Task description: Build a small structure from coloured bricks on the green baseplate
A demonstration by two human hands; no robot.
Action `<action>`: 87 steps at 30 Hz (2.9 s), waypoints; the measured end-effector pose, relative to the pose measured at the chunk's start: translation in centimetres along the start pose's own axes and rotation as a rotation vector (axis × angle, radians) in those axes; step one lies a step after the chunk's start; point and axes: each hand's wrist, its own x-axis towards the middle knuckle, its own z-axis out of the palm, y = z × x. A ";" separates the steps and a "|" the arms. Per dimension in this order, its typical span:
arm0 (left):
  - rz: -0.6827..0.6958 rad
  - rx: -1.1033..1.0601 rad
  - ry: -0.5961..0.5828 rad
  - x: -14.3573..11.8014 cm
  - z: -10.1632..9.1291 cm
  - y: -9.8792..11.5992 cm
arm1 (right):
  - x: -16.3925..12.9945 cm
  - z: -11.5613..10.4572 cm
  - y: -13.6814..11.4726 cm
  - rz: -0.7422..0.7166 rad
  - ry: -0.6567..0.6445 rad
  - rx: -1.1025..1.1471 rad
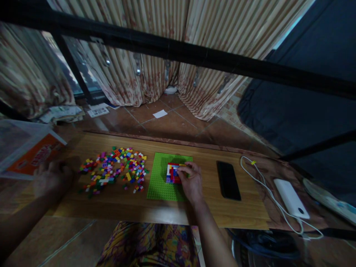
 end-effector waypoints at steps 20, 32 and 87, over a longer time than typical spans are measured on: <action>-0.008 0.015 -0.012 0.0 -0.5 0.3 | 0.3 0.1 0.0 -0.037 -0.041 -0.033; -0.007 0.023 -0.032 0.0 -0.4 0.1 | -1.1 -1.9 -1.3 0.175 0.279 0.329; -0.015 -0.133 0.110 -1.0 1.0 -0.1 | -10.9 11.8 -11.9 -0.317 -0.652 0.044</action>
